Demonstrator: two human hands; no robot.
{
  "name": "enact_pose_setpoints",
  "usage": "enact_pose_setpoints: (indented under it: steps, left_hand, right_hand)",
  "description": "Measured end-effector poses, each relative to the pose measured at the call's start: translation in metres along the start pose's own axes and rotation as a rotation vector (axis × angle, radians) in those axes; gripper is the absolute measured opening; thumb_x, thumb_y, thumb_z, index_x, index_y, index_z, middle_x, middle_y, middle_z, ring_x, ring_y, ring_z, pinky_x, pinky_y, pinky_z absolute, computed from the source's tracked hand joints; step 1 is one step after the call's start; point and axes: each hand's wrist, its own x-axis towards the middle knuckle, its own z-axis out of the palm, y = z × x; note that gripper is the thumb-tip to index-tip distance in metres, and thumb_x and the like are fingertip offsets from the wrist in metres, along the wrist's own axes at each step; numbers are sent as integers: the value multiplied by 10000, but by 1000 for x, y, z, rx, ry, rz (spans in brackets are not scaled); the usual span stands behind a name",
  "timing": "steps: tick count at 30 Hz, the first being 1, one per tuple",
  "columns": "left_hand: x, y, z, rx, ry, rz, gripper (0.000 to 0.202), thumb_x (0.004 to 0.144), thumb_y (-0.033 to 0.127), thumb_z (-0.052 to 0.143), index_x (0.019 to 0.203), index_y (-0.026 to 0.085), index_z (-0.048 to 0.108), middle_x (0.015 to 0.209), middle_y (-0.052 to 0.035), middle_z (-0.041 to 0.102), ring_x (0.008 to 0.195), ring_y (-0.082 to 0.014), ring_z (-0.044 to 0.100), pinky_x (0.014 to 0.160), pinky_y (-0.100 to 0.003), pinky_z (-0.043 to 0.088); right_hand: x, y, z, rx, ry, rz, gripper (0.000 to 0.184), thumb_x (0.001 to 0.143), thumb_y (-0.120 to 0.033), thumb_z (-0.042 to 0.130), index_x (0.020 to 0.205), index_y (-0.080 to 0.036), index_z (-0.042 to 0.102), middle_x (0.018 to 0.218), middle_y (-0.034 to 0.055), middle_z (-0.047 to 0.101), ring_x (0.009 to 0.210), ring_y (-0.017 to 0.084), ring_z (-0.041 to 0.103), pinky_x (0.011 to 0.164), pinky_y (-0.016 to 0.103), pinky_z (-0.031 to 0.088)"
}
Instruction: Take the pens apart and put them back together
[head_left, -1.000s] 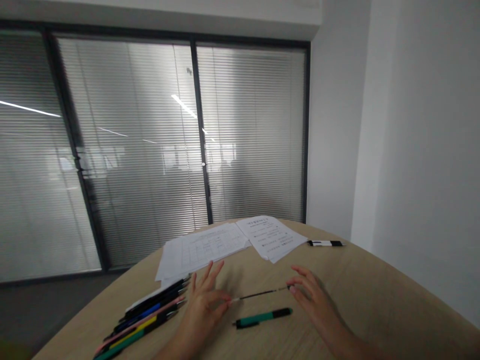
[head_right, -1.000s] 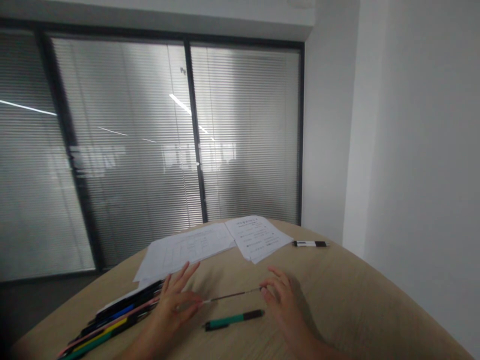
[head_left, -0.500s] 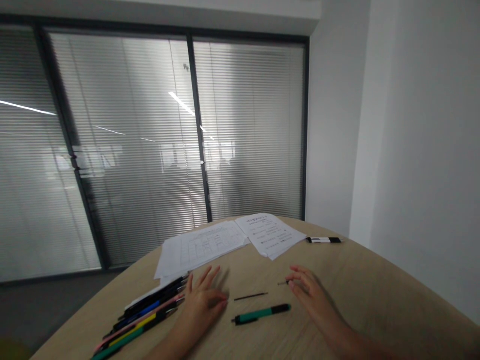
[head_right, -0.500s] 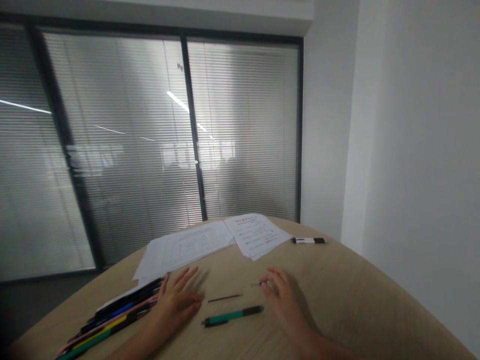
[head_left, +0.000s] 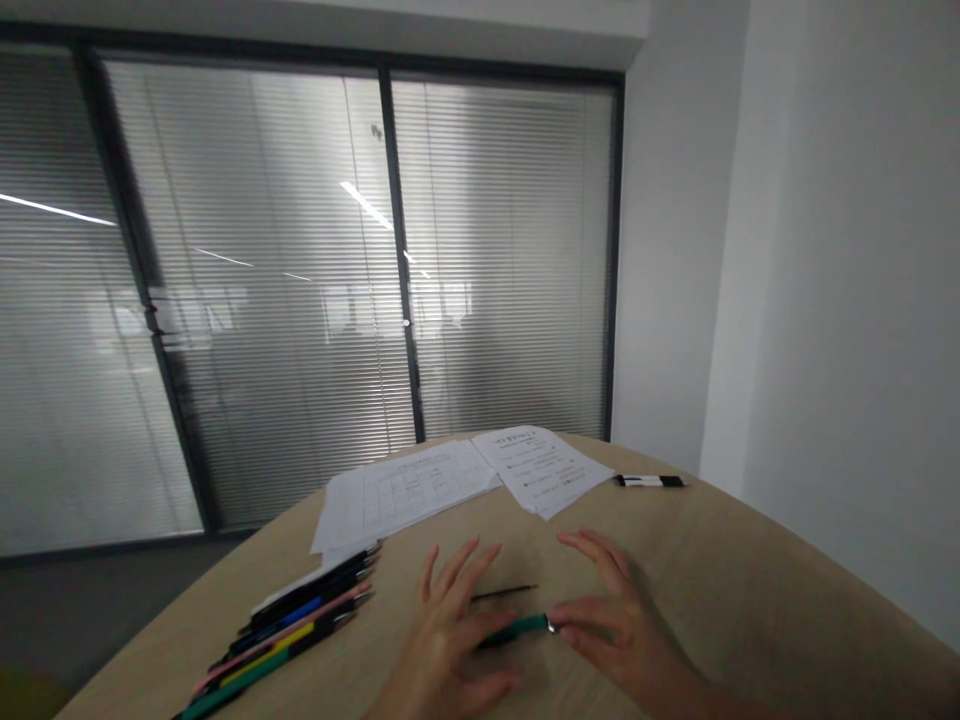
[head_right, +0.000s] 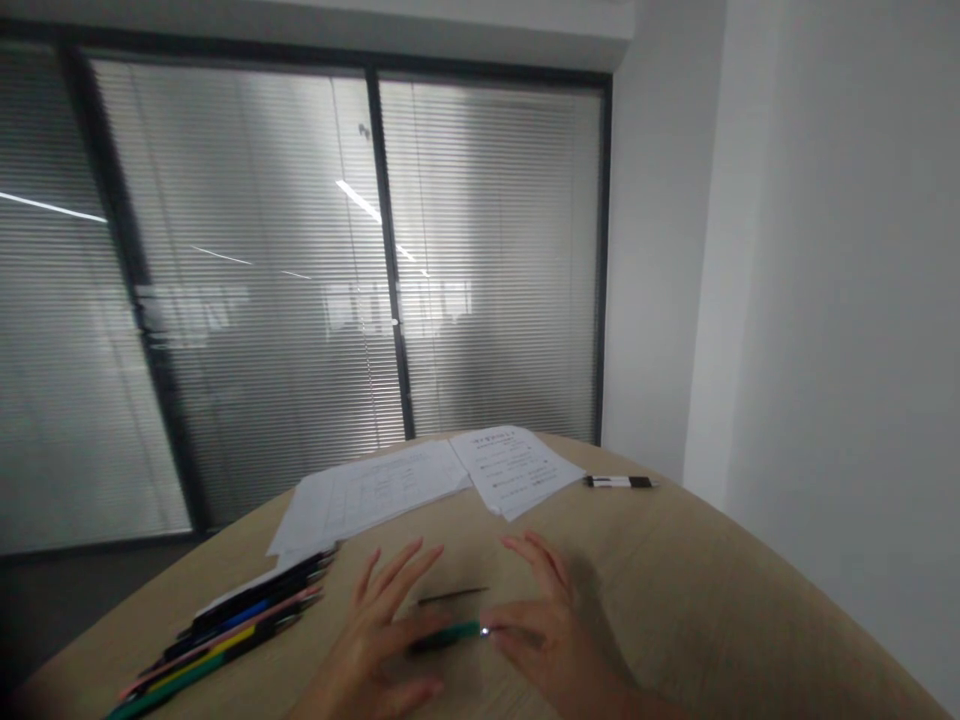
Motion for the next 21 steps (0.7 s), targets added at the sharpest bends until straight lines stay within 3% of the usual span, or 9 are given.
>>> enact_pose_setpoints:
  steps: [5, 9, 15, 21]
  left_hand:
    - [-6, 14, 17, -69, 12, 43, 251, 711, 415, 631, 960, 387, 626, 1347, -39, 369, 1197, -346, 339, 914, -664, 205]
    - [-7, 17, 21, -127, 4, 25, 103, 743, 332, 607, 821, 364, 668, 1278, -12, 458, 1174, -308, 377, 936, -646, 192]
    - [-12, 14, 26, -149, -3, -43, 110, 686, 240, 634, 761, 311, 671, 1245, -27, 486, 1156, -297, 394, 937, -627, 221]
    - [-9, 21, 16, -31, 106, -48, 183, 635, 131, 626, 720, 290, 659, 1302, -34, 421, 1205, -314, 319, 936, -646, 154]
  right_hand:
    - [-6, -1, 0, -89, -67, -204, 169, 766, -355, 556, 889, -415, 655, 1382, -90, 270, 1276, 265, 178, 1006, 474, 247]
    - [-8, 0, 2, -131, -69, -231, 145, 745, -359, 579, 852, -389, 673, 1350, -73, 344, 1263, 280, 215, 1006, 481, 253]
    - [-13, 0, 5, -194, -25, -270, 136, 759, -345, 562, 797, -293, 682, 1269, 6, 456, 1203, 277, 329, 978, 457, 317]
    - [-8, -5, 3, -362, 63, -333, 120, 753, -340, 564, 746, -274, 663, 1223, 16, 487, 1165, 257, 360, 940, 413, 356]
